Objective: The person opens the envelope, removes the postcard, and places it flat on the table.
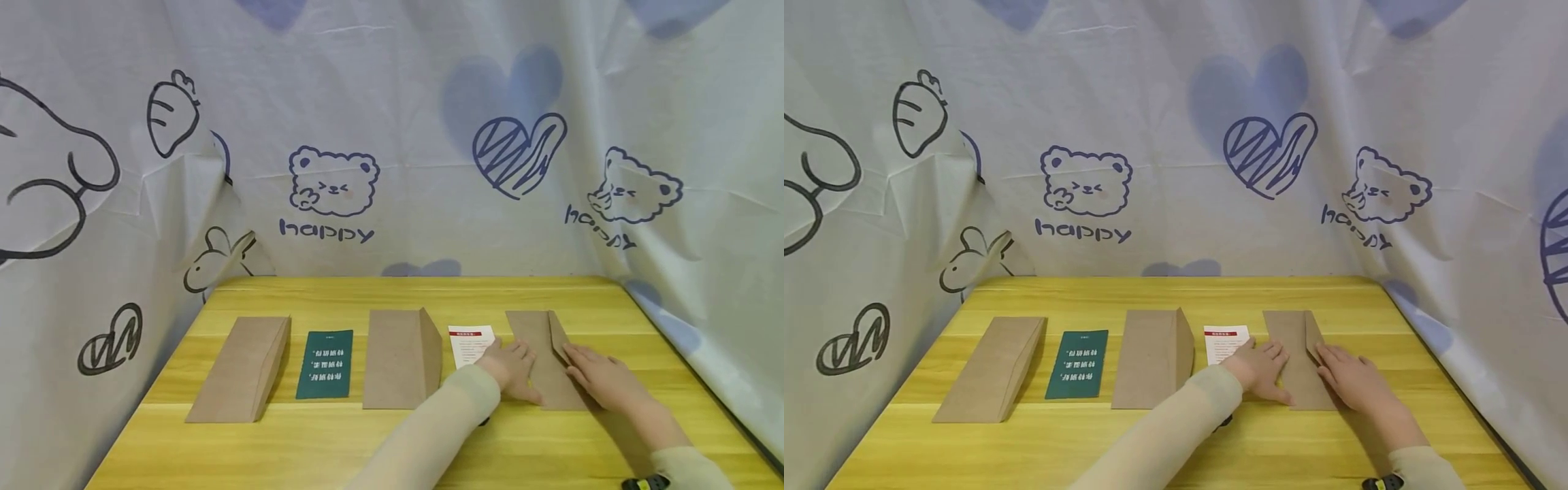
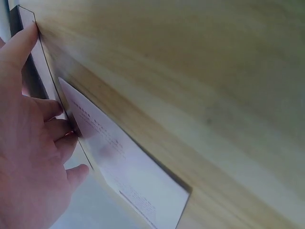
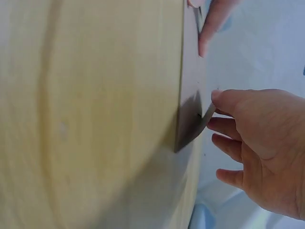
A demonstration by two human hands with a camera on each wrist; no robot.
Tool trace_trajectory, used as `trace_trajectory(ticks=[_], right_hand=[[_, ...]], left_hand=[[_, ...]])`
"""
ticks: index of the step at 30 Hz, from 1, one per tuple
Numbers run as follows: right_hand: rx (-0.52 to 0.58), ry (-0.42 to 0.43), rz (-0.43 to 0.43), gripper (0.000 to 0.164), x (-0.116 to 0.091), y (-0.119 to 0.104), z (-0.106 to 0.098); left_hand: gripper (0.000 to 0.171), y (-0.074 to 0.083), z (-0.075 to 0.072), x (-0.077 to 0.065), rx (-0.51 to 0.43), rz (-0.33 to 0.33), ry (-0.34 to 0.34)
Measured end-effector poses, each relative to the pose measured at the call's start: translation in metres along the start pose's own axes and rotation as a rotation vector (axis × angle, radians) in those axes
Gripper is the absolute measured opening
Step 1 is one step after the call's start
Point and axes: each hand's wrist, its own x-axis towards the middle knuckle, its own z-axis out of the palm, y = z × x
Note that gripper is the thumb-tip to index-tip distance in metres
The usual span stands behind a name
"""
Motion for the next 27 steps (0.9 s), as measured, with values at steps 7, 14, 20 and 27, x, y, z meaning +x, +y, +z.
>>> trace_trajectory(ticks=[7, 14, 20, 27], right_hand=[[-0.044, 0.128, -0.017, 0.045, -0.006, 0.015, -0.003], [-0.108, 0.164, -0.02, 0.057, -0.01, 0.032, -0.003], [-0.13, 0.091, 0.004, 0.054, -0.008, 0.038, -0.002], [-0.125, 0.001, 0.004, 0.044, -0.003, 0.049, 0.006]], left_hand=[[0.09, 0.001, 0.0, 0.0, 0.014, 0.011, 0.004], [0.09, 0.0, 0.0, 0.0, 0.011, 0.013, -0.001], [0.091, -0.001, 0.0, 0.001, -0.006, 0.013, 0.002], [0.09, 0.0, 0.0, 0.0, -0.013, 0.011, -0.005]])
